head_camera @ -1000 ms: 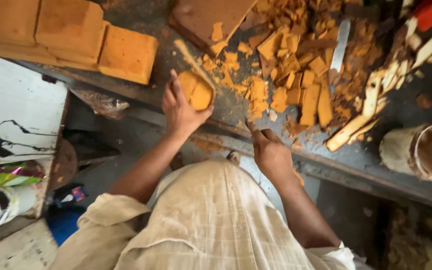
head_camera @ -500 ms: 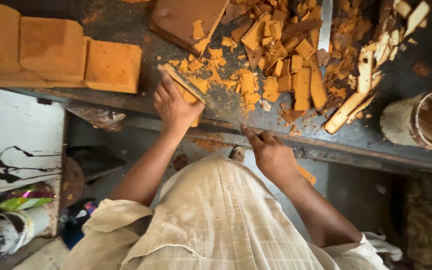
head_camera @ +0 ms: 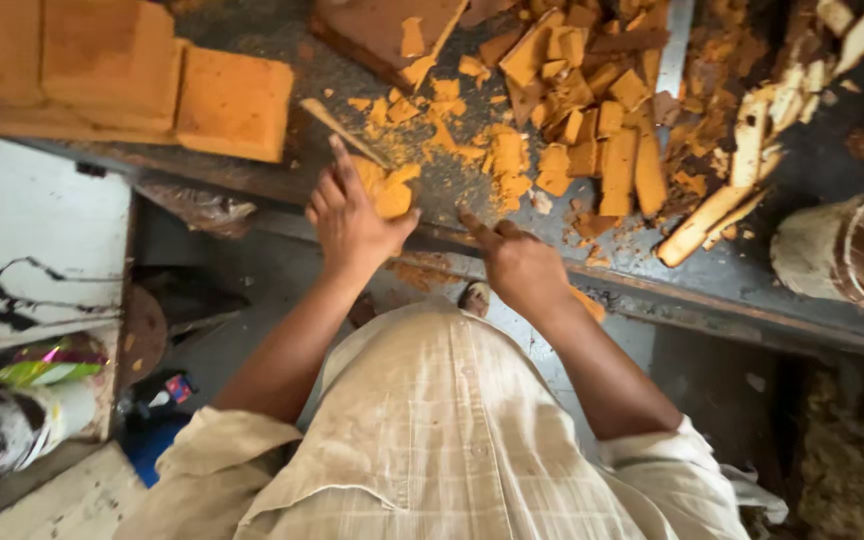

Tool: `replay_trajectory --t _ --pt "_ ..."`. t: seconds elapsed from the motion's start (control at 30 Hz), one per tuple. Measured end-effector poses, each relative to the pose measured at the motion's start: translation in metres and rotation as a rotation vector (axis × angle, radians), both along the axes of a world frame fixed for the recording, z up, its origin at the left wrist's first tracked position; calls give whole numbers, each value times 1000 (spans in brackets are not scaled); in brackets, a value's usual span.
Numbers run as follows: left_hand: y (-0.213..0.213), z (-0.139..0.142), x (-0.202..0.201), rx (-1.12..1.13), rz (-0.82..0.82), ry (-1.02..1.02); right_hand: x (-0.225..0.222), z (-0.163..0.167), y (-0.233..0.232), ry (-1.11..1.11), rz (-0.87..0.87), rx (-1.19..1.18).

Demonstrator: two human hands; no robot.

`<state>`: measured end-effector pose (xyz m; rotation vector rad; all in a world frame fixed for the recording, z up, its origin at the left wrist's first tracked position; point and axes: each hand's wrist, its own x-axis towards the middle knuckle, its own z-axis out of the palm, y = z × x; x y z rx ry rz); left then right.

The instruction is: The person uses a hand saw to cut and shape a cylindrical piece of orange-brown wood on a metal workbench. They repeatedly adjust the wood's position and saw along its edges, producing wood shavings and small cut pieces that accumulate on the surface.

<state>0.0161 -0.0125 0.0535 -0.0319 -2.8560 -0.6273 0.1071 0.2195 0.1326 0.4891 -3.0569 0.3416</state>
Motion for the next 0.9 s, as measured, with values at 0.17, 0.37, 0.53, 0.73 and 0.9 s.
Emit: replay_trajectory --t 0.17,0.37,0.53,0.73,0.9 --pt "1 -8 3 17 0 -150 0 -7 4 -202 -78 16" --pt "-9 -4 5 81 -29 -134 -50 -66 12 -243 11 -255" --pt "-16 -9 -34 268 -18 -171 -41 -71 33 -287 -147 -327" --pt "1 -25 -31 169 -22 130 17 -25 15 -37 -135 -114" --pt "3 -21 -23 127 -12 43 13 -16 1 35 -83 -29"
